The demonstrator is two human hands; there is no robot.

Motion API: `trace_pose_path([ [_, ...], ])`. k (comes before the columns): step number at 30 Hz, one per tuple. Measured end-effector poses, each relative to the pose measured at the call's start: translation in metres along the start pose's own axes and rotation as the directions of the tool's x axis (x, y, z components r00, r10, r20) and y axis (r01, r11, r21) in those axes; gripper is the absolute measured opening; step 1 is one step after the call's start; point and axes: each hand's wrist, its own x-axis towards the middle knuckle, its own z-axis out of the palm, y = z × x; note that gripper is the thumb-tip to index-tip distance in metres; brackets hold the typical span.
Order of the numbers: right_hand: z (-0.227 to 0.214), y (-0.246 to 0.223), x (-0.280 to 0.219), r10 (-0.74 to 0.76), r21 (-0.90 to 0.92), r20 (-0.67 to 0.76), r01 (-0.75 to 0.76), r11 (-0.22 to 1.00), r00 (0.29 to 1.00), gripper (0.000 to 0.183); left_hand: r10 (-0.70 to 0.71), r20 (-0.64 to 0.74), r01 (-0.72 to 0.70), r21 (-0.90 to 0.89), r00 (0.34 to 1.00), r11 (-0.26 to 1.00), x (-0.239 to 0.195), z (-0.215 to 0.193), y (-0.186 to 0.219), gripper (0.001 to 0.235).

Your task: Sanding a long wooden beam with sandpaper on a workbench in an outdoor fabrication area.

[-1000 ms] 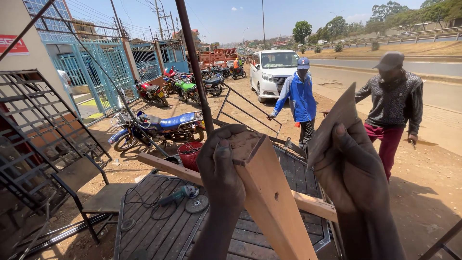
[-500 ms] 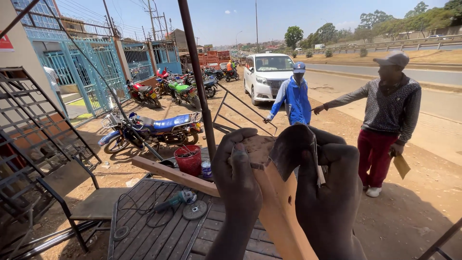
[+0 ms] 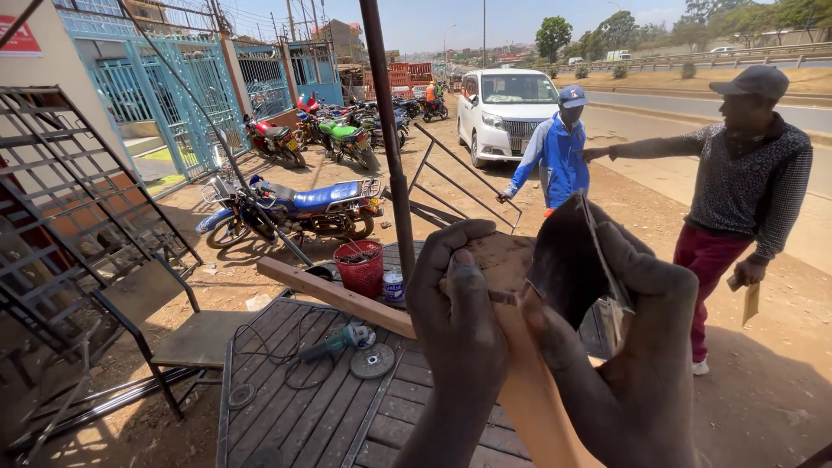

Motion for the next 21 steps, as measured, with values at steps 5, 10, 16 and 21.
trace_pose_path([
  [5,0.002,0.052,-0.001,0.156,0.044,0.108,-0.162,0.986,0.982,0.086,-0.043,-0.071,0.043,0.0,0.997,0.999,0.016,-0.013,-0.024,0.032],
  [10,-0.001,0.056,0.031,0.301,-0.145,0.277,-0.27,0.952,0.913,0.076,0.037,-0.129,-0.021,0.119,0.991,0.993,0.025,-0.018,-0.021,0.029],
  [16,-0.006,0.059,0.052,0.166,-0.084,0.499,-0.143,0.986,0.851,0.099,0.014,-0.197,0.014,0.142,0.98,0.99,0.029,-0.007,-0.009,0.029],
  [21,-0.016,0.055,0.055,-0.07,0.354,0.36,-0.067,0.933,0.93,0.093,0.118,-0.072,-0.105,0.165,0.99,0.981,0.018,0.006,0.025,0.032],
])
